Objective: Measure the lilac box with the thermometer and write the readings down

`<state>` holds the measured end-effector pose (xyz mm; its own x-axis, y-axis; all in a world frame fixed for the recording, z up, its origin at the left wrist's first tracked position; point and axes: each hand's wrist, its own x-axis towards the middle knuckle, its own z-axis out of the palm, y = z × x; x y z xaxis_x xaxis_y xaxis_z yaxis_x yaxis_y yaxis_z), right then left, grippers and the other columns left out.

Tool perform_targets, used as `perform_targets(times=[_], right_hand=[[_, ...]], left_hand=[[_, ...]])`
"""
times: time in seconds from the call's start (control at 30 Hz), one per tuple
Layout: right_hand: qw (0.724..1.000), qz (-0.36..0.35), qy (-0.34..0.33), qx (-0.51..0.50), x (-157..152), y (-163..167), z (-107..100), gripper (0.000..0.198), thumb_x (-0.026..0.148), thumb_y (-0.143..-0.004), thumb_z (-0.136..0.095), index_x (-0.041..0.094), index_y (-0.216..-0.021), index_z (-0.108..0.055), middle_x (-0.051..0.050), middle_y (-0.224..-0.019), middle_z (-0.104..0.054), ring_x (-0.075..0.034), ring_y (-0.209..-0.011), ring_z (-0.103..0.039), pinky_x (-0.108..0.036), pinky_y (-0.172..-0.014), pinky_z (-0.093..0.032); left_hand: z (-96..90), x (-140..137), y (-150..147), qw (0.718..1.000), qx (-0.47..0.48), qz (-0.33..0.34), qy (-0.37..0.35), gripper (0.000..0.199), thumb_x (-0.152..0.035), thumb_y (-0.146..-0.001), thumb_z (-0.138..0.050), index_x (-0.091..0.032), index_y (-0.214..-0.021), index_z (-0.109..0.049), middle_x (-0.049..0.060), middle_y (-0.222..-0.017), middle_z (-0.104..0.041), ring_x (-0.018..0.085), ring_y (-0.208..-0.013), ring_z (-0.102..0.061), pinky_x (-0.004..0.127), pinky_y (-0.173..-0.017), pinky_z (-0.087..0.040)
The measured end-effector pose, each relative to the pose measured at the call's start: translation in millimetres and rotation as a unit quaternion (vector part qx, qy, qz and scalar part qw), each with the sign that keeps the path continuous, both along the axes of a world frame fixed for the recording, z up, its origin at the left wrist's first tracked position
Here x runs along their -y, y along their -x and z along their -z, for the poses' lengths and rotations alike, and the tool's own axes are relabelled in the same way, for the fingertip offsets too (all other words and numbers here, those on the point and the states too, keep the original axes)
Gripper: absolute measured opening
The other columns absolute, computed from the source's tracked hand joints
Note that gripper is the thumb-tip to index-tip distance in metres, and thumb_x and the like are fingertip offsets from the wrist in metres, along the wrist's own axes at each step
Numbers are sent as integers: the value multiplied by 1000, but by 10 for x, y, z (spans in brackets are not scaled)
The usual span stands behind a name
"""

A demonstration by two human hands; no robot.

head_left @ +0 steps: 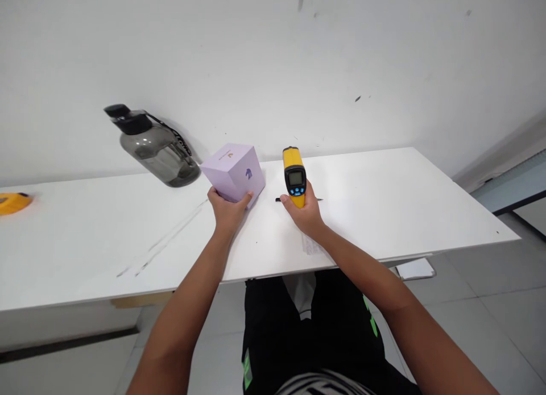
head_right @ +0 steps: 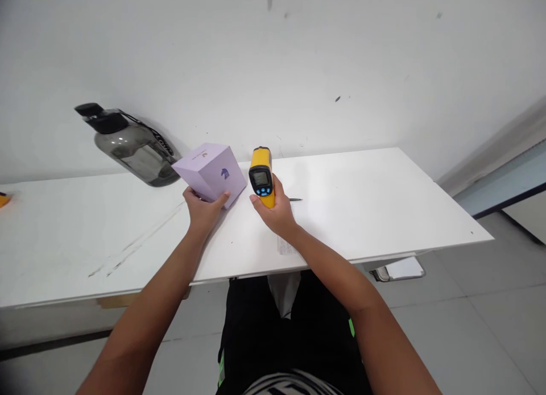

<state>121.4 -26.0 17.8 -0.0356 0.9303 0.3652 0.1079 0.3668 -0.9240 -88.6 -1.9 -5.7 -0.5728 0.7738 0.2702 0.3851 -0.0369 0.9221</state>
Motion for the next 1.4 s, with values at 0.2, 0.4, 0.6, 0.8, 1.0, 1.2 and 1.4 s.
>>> perform_targets(times=[0.2, 0.4, 0.6, 0.8, 1.0, 1.2, 1.4], right_hand=[[1000, -16, 13, 16, -32, 4, 27, 69, 52, -83, -65, 30, -141, -37, -6, -111, -60, -22, -97, -61, -40, -87, -53], [999, -29, 15, 4, -40, -6, 22, 67, 52, -83, -65, 30, -141, -37, -6, -112, -60, -22, -99, -60, -41, -88, -52], [1000, -20, 7, 14, -40, -9, 21, 66, 52, -84, -64, 30, -140, -39, -6, -111, -61, -22, -99, -61, -42, -88, -52], [998, -33, 12, 54, -87, -39, 66, 78, 56, -83, -64, 28, -148, -31, -10, -126, -59, -26, -108, -61, -43, -91, -52], [956, -115, -20, 267, -51, -223, -197, 78, 63, -89, -53, 26, -153, -27, -14, -135, -57, -30, -106, -62, -43, -82, -52], [774, -179, -133, 592, 192, -308, -307, 66, 59, -95, -47, 21, -148, -42, -14, -111, -68, -25, -84, -64, -34, -70, -42], [720, -198, -172, 643, 184, -130, -88, 64, 58, -95, -47, 22, -148, -43, -14, -110, -69, -25, -90, -63, -33, -71, -38]], left_hand=[[11, 7, -1, 1000, -21, 11, -8, 91, -38, -53, -88, -22, -124, -32, 14, -135, -37, 28, -131, -42, 46, -112, -37], [12, -1, -2, 1000, -24, 12, 1, 93, -37, -53, -87, -21, -125, -31, 14, -136, -36, 28, -131, -41, 45, -113, -36], [24, -1, 2, 1000, -22, 17, -6, 92, -38, -55, -87, -21, -126, -31, 14, -137, -36, 28, -131, -41, 44, -113, -35], [74, -23, 32, 999, -42, 15, 3, 96, -41, -55, -86, -20, -130, -30, 15, -137, -37, 28, -132, -41, 45, -112, -35], [41, -39, 35, 997, -65, -10, 46, 97, -44, -54, -87, -20, -130, -32, 15, -137, -41, 30, -129, -45, 46, -109, -39], [-4, -45, 55, 993, -89, -22, 71, 100, -45, -61, -84, -14, -138, -28, 20, -144, -39, 34, -134, -42, 50, -112, -34], [-18, -93, 103, 998, -48, 31, 37, 102, -49, -80, -70, -3, -147, -7, 29, -157, -12, 36, -149, -13, 51, -121, -13]])
